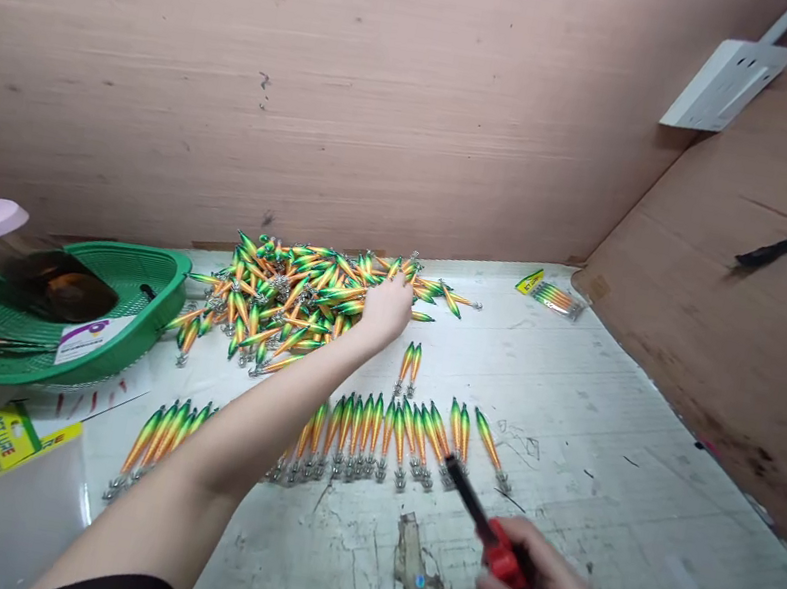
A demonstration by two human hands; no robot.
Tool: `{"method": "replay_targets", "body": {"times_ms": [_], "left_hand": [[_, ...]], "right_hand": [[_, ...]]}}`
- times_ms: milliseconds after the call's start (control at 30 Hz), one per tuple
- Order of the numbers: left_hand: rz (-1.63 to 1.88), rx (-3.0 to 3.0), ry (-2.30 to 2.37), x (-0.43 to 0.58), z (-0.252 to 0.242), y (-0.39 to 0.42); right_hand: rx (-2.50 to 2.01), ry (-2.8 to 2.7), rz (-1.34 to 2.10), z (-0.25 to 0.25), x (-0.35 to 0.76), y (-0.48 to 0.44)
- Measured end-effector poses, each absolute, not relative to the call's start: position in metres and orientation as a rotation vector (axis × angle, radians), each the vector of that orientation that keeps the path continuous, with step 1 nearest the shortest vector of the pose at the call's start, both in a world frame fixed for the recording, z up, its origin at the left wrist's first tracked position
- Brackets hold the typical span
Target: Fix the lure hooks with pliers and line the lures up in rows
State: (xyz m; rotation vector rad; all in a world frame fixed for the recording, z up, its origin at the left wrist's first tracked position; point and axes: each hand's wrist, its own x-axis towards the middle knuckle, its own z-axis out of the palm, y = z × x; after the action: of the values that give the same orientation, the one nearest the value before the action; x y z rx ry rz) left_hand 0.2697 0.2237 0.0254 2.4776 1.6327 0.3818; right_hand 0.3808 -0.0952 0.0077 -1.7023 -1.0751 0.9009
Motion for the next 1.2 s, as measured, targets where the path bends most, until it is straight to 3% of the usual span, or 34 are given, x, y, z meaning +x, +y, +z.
{"method": "replay_targets", "body": {"times_ms": [300,533,767,1200], "left_hand": [[0.811,2.275,1.73,0.203,0.055,0.23],[0.833,2.042,1.662,0.192,0.057,0.248],[0.867,1.761,1.537,0.185,0.07,0.258],[0.731,1.066,0.757,0.185,0.068,0.117]], "right_hand": [[-1.508,-1.171,0.83,0.024,0.415,0.026],[-1.484,-1.11,0.831,-0.006,0.416,0.03],[-1.502,-1.097,0.845,-0.007,0.422,0.029],[-1.348,-1.501,1.216,0.02,0.431,0.01]]}}
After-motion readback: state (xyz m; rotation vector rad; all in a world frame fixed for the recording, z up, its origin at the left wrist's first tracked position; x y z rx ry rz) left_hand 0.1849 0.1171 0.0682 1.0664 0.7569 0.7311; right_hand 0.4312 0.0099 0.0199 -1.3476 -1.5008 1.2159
